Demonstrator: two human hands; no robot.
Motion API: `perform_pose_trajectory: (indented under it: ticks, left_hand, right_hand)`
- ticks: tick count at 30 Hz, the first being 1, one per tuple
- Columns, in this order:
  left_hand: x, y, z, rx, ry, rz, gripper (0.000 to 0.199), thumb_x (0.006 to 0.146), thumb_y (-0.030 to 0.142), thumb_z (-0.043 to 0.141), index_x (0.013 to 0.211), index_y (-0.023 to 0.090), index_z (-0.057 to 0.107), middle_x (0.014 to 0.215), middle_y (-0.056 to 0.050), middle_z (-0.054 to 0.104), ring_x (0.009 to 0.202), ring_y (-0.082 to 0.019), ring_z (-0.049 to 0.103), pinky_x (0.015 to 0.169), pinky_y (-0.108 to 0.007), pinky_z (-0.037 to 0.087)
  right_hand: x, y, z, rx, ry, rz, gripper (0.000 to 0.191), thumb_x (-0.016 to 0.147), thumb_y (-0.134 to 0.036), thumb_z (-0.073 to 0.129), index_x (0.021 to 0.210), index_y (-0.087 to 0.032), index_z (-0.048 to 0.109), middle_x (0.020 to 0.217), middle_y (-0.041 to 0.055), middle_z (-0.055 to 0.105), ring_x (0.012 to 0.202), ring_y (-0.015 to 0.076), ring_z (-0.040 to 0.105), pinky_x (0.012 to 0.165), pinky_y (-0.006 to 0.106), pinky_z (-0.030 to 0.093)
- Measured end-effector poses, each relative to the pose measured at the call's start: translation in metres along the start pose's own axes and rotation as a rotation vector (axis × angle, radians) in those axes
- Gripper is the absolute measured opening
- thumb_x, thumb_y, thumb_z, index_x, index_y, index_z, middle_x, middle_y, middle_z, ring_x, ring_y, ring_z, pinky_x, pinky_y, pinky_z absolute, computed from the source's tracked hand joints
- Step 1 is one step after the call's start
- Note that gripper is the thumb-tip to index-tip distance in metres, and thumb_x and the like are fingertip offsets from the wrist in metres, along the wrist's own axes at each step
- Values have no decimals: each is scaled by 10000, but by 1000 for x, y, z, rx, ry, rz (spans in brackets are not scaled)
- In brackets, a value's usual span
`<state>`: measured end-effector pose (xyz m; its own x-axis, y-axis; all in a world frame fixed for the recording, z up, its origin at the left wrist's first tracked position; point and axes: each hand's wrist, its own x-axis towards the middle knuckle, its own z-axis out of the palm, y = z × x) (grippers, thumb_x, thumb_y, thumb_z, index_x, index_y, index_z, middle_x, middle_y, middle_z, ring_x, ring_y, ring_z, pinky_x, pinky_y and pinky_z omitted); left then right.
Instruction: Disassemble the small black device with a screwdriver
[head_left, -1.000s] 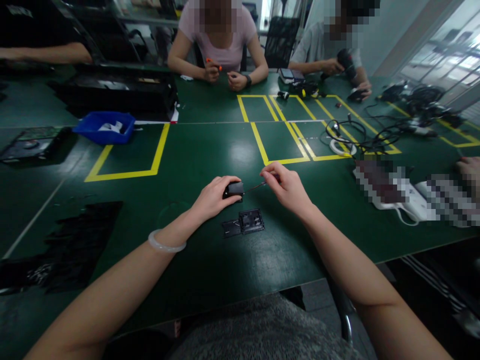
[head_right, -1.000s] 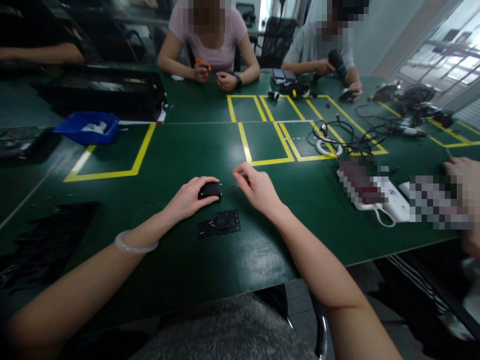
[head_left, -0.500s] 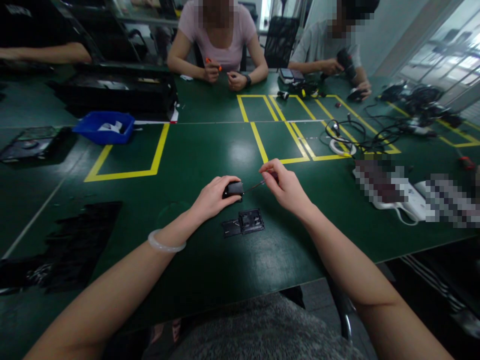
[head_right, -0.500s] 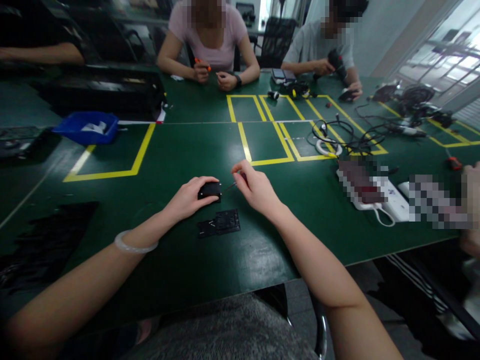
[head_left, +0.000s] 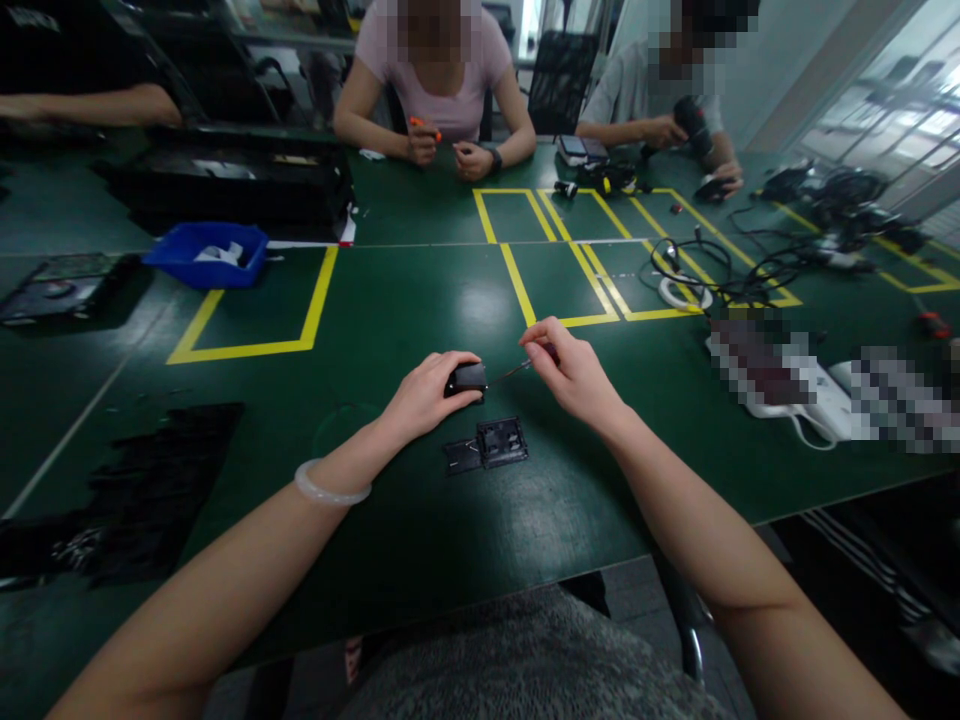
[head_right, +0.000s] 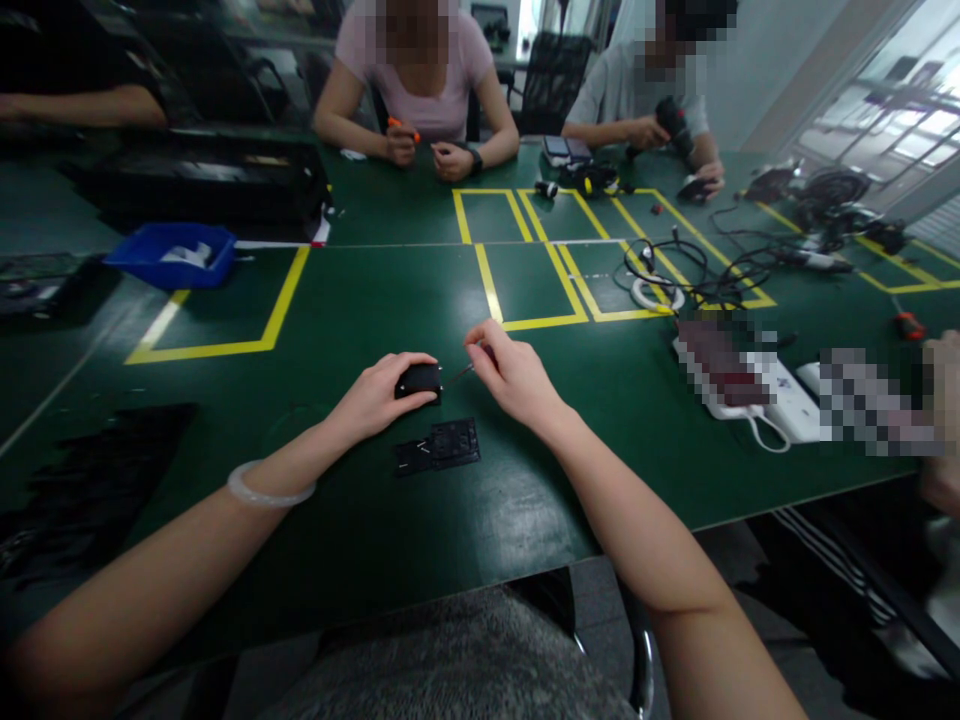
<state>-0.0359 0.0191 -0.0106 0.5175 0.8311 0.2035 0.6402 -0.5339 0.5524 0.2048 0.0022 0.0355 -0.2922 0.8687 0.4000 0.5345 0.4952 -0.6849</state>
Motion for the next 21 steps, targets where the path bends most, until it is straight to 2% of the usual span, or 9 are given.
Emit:
perform_pose_trajectory:
  ticks: [4, 10, 17, 21]
  left_hand:
    - [0, 0, 0, -8, 1, 4, 398, 887, 362, 662, 1247, 232, 554, 1201, -74, 650, 1104, -275, 590, 951, -412, 464]
    - [0, -1, 1, -2, 3, 2, 398, 889, 369, 661, 1249, 239, 553, 1195, -67, 652, 1090, -270, 593, 934, -402, 469]
    - [0, 0, 0, -9, 2, 0, 399, 883, 368, 665, 1246, 244, 553, 1206, -67, 652, 1106, -274, 590, 947, -408, 466]
    - [1, 0, 1, -6, 3, -3, 395, 886, 373, 656, 1246, 249, 551, 1205, -69, 652, 1105, -277, 590, 949, -417, 466]
  right_hand:
    - [0, 1, 1, -20, 24, 9, 210, 972, -369, 499, 855, -207, 562, 685, -3, 606, 625, 137, 554, 609, 256, 371]
    - [-2, 3, 2, -6, 37, 0, 156, 977, -296, 459, 1020, -203, 576, 729, -11, 600, 620, 129, 538, 617, 254, 376]
    - [-1, 2, 0, -24, 19, 31, 205, 972, -381, 496, 880, -213, 569, 700, 0, 614, 628, 140, 546, 610, 261, 367]
    - [-2, 1, 0, -2, 14, 9, 150, 981, -325, 463, 971, -213, 563, 732, -5, 605, 614, 129, 524, 609, 257, 370]
